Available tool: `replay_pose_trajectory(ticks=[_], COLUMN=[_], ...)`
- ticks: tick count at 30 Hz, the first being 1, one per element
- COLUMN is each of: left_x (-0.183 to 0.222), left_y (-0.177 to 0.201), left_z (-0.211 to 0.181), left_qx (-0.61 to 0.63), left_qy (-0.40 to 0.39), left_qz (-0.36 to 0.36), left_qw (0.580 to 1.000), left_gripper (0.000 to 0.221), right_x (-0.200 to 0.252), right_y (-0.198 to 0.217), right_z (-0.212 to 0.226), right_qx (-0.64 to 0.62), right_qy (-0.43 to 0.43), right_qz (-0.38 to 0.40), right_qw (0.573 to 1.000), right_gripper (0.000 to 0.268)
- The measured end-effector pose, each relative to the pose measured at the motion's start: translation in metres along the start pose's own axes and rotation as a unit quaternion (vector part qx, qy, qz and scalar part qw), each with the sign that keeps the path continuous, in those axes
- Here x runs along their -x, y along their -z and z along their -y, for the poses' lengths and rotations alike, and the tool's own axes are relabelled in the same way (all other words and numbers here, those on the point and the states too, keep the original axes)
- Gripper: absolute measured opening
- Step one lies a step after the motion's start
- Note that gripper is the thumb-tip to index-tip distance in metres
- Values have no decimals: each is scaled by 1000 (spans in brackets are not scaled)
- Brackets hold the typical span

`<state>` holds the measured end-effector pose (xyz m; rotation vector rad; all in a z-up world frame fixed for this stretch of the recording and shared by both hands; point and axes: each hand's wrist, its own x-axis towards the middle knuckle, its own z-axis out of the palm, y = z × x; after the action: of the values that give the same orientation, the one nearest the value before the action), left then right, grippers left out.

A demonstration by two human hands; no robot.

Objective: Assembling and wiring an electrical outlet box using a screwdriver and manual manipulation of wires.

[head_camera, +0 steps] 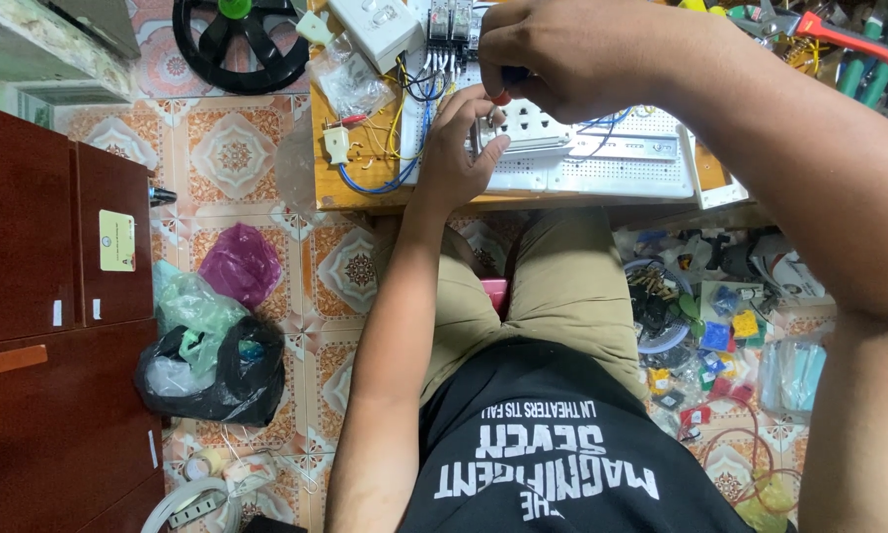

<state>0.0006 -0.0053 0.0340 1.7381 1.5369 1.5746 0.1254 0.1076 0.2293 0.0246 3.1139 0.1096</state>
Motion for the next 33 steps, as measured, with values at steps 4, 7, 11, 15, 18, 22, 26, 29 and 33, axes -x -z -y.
replay_pose_trajectory(ticks=[4,7,11,15,18,22,26,29,33], left_x=[1,1,0,-1,0,1,0,1,2], left_y=[-2,-2,0,1,-1,-2,-2,-4,-4], left_z=[5,4,0,-2,1,1,2,5,6], left_qx=[2,-10,4,20,11,-8,2,1,-9], left_qy=[-15,-5,-7,-15,-5,25,5,-8,1], left_qz=[-9,-4,-2,-3,-2,1,-1,-6,-5], left_qw=[1000,1000,1000,1000,1000,1000,1000,1000,1000], left_gripper=[31,29,29,24,24,23,27,28,29], right_x=[-1,-1,1,-1,-4,-8,-7,-8,-10], right_y=[-7,-5,-2,-8,-9,-10,-12,-14,-11], right_z=[-2,-2,-3,-2,-1,2,4,3,6], right_qx=[47,30,40,20,29,88,136,145,156], right_qy=[-6,-5,-13,-60,-59,-30,-32,-40,-56], right_qz=[18,19,10,15,6,-10,-13,0,13], right_qw=[999,999,999,998,998,996,990,989,986], right_gripper=[6,8,10,19,19,19,21,25,30])
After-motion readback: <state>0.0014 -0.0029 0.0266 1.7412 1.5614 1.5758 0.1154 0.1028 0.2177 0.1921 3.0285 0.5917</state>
